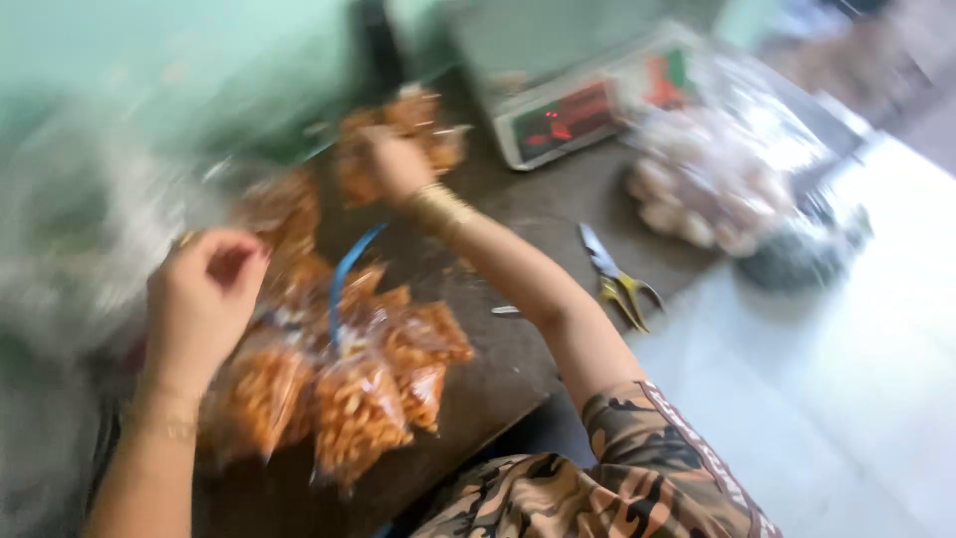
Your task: Sealing small plastic bags of snacks using rubber bands on a preparation table
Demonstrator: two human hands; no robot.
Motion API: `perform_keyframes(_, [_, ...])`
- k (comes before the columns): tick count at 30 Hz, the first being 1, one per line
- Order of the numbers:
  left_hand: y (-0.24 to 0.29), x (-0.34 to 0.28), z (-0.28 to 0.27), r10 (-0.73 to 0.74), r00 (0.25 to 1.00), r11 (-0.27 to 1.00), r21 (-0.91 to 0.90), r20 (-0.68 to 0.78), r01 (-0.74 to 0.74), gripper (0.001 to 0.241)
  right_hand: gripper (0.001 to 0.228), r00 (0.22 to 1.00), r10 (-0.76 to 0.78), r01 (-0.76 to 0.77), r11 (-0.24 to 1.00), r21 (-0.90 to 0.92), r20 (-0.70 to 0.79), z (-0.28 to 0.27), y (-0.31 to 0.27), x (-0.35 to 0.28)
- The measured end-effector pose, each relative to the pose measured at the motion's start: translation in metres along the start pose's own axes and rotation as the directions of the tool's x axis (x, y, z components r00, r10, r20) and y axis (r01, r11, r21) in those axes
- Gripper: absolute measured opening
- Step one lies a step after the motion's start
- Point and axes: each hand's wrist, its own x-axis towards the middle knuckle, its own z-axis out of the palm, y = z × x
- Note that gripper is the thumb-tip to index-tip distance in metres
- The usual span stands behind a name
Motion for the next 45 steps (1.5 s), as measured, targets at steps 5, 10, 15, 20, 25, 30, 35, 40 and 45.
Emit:
perform_keyframes(5, [0.055, 0.03, 0.034, 0.15, 0.989, 0.977, -0.154, -0.004, -0.149, 0.06, 0.026, 0.939, -0.291, 0.286, 0.957, -0.058, -0.181, -0.117, -0.109, -0.051])
perform_keyframes(10, [0.102, 0.034, 0.048, 0.201, 0.976, 0.966, -0.179, 0.082, -0.184, 0.051, 0.024, 0.907, -0.41, 0.405, 0.912, -0.068, -0.092, -0.206, -0.138, -0.123])
perform_keyframes(15, [0.121, 0.029, 0.057, 0.284, 0.951, 0.942, -0.218, 0.121, -0.253, 0.015, 0.029, 0.863, -0.505, 0.501, 0.858, -0.117, -0.004, -0.235, -0.134, -0.167])
perform_keyframes(20, [0.128, 0.025, 0.056, 0.143, 0.978, 0.951, -0.296, 0.153, -0.092, 0.003, 0.048, 0.964, -0.24, 0.265, 0.91, 0.318, -0.116, -0.261, -0.153, -0.216])
perform_keyframes(25, [0.104, 0.028, 0.08, 0.147, 0.987, 0.857, -0.507, 0.063, -0.095, 0.017, 0.062, 0.981, -0.191, 0.069, 0.457, 0.887, 0.022, -0.207, -0.129, -0.228])
perform_keyframes(30, [0.096, 0.031, 0.085, 0.106, 0.982, 0.699, -0.691, -0.154, -0.184, 0.017, 0.104, 0.972, -0.117, -0.17, 0.259, 0.951, 0.205, -0.197, -0.109, -0.218])
perform_keyframes(35, [0.12, 0.025, 0.064, 0.149, 0.986, 0.622, -0.768, -0.077, -0.154, 0.024, 0.116, 0.978, -0.104, -0.153, 0.251, 0.956, 0.183, -0.201, -0.12, -0.206])
perform_keyframes(40, [0.087, 0.029, 0.095, 0.212, 0.959, 0.614, -0.789, 0.187, 0.018, 0.018, 0.114, 0.948, -0.207, -0.2, 0.206, 0.958, 0.242, -0.19, -0.119, -0.199])
perform_keyframes(45, [0.091, 0.038, 0.075, 0.277, 0.958, 0.705, -0.692, 0.068, -0.155, 0.024, 0.095, 0.975, -0.117, -0.119, 0.438, 0.891, 0.188, -0.168, -0.133, -0.229])
